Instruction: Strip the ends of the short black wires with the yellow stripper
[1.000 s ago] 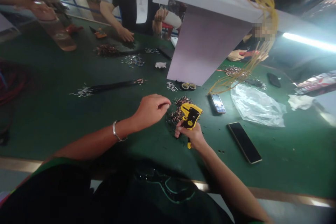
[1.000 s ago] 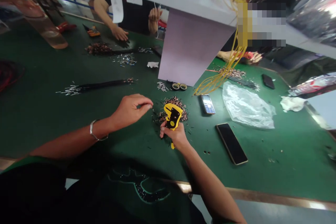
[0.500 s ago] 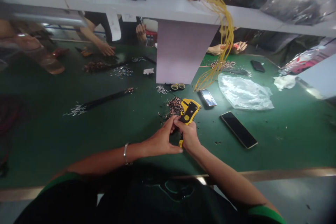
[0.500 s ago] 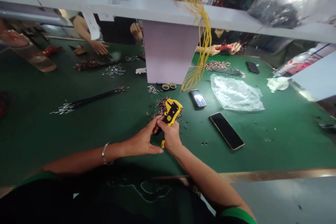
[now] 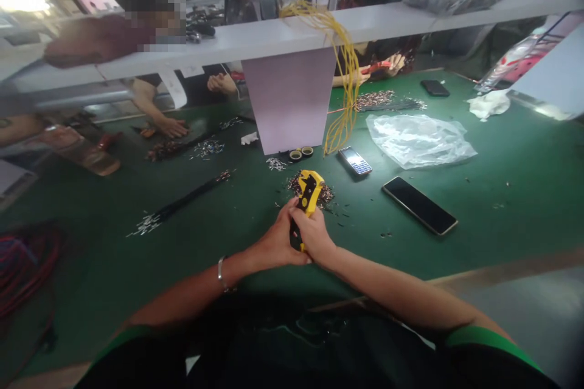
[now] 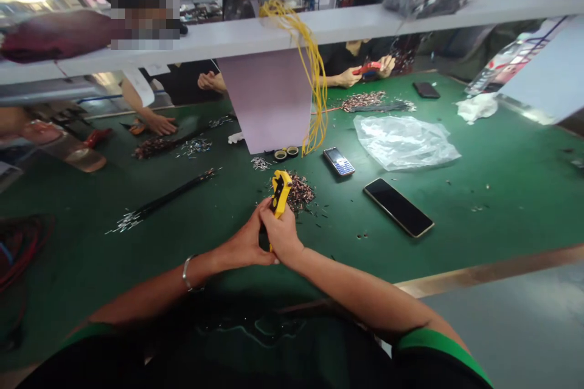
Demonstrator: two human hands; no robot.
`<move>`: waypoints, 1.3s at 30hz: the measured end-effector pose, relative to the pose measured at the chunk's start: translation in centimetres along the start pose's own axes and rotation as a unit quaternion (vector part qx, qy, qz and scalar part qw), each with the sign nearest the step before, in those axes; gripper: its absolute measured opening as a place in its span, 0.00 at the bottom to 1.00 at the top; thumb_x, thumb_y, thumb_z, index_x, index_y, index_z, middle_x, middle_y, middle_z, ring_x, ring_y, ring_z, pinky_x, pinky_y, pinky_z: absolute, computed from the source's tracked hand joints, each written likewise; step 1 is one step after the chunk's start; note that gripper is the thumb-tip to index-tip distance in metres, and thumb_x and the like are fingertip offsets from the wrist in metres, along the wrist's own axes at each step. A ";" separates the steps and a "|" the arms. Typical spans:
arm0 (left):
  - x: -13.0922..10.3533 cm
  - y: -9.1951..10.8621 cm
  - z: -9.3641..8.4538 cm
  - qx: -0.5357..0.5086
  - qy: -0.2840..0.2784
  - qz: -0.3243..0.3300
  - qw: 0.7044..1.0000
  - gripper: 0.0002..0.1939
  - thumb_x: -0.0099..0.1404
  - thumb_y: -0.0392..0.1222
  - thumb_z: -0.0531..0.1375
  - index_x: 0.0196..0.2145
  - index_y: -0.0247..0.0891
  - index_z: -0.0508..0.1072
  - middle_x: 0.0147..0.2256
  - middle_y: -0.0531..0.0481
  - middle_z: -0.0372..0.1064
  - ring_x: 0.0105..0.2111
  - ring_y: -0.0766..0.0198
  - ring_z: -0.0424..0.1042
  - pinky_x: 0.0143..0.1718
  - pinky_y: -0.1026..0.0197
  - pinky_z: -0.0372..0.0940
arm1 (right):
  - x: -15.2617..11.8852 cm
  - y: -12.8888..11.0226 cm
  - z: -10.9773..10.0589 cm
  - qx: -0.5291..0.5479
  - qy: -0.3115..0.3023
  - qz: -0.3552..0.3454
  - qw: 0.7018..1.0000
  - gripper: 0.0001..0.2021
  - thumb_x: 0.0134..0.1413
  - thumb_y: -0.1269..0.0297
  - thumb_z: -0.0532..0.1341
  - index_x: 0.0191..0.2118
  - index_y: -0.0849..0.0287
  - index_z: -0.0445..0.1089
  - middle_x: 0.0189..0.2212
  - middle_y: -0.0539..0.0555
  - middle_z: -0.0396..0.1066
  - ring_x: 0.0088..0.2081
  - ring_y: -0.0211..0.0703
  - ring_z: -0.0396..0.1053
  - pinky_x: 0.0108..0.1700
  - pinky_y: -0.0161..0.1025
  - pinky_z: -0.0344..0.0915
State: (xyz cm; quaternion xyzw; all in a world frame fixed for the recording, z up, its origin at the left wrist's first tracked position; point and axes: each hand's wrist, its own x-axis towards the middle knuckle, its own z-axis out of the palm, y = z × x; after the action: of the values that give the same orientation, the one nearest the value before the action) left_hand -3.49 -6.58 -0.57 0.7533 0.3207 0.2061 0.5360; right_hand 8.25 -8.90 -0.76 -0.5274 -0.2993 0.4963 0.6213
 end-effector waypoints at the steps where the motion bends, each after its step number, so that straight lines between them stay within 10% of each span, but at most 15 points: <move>1: -0.2 0.3 -0.3 -0.009 -0.001 -0.005 1.000 0.66 0.41 0.37 0.72 0.70 0.44 0.39 0.68 0.38 0.43 0.68 0.37 0.43 0.68 0.39 0.45 | -0.1 0.0 0.1 -0.021 -0.005 -0.012 1.000 0.09 0.43 0.62 0.63 0.30 0.56 0.63 0.22 0.45 0.63 0.25 0.38 0.61 0.27 0.37 0.62; 7: -2.3 1.5 -1.9 -0.171 -0.019 -0.085 0.981 0.59 0.43 0.33 0.67 0.68 0.52 0.44 0.55 0.44 0.64 0.54 0.46 0.67 0.48 0.50 0.70 | -1.6 -1.0 0.4 -0.185 -0.145 -0.068 0.970 0.12 0.50 0.60 0.64 0.38 0.55 0.64 0.29 0.49 0.68 0.29 0.42 0.66 0.33 0.41 0.65; 16: -6.5 0.5 -4.5 -0.311 -0.002 -0.071 0.948 0.42 0.46 0.34 0.65 0.61 0.46 0.65 0.55 0.44 0.69 0.49 0.49 0.70 0.43 0.53 0.66 | -1.0 -1.9 -0.5 -0.231 -0.363 -0.141 0.891 0.10 0.60 0.57 0.60 0.35 0.59 0.71 0.27 0.52 0.74 0.27 0.40 0.69 0.29 0.38 0.66; 24: -7.5 0.2 -5.9 -0.421 0.021 -0.024 0.906 0.43 0.44 0.36 0.63 0.61 0.38 0.63 0.57 0.34 0.66 0.46 0.46 0.69 0.40 0.52 0.62 | 5.8 -2.6 -6.2 -0.394 -0.246 -0.284 0.839 0.11 0.56 0.71 0.57 0.36 0.55 0.77 0.36 0.53 0.79 0.37 0.44 0.74 0.44 0.42 0.69; 33: -7.7 0.6 -7.6 -0.472 0.124 -0.038 0.872 0.40 0.46 0.42 0.60 0.60 0.35 0.64 0.47 0.38 0.72 0.37 0.54 0.69 0.36 0.54 0.65 | 10.2 -1.9 -10.1 -0.625 -0.209 -0.268 0.703 0.15 0.56 0.70 0.56 0.46 0.60 0.76 0.41 0.60 0.75 0.41 0.48 0.72 0.42 0.41 0.62; 39: -8.3 0.2 -8.4 -0.482 0.162 -0.050 0.860 0.39 0.46 0.43 0.60 0.58 0.32 0.67 0.45 0.37 0.72 0.36 0.54 0.69 0.35 0.54 0.66 | 11.1 -1.7 -10.1 -0.675 -0.157 -0.183 0.697 0.11 0.58 0.61 0.56 0.35 0.58 0.75 0.34 0.57 0.77 0.33 0.46 0.70 0.32 0.39 0.55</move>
State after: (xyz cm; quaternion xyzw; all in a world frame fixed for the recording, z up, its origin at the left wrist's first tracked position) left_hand -14.79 -6.81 2.74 0.3398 0.3004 0.4269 0.7823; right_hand 21.49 -2.09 -3.49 -0.6542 -0.7381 0.1130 0.1203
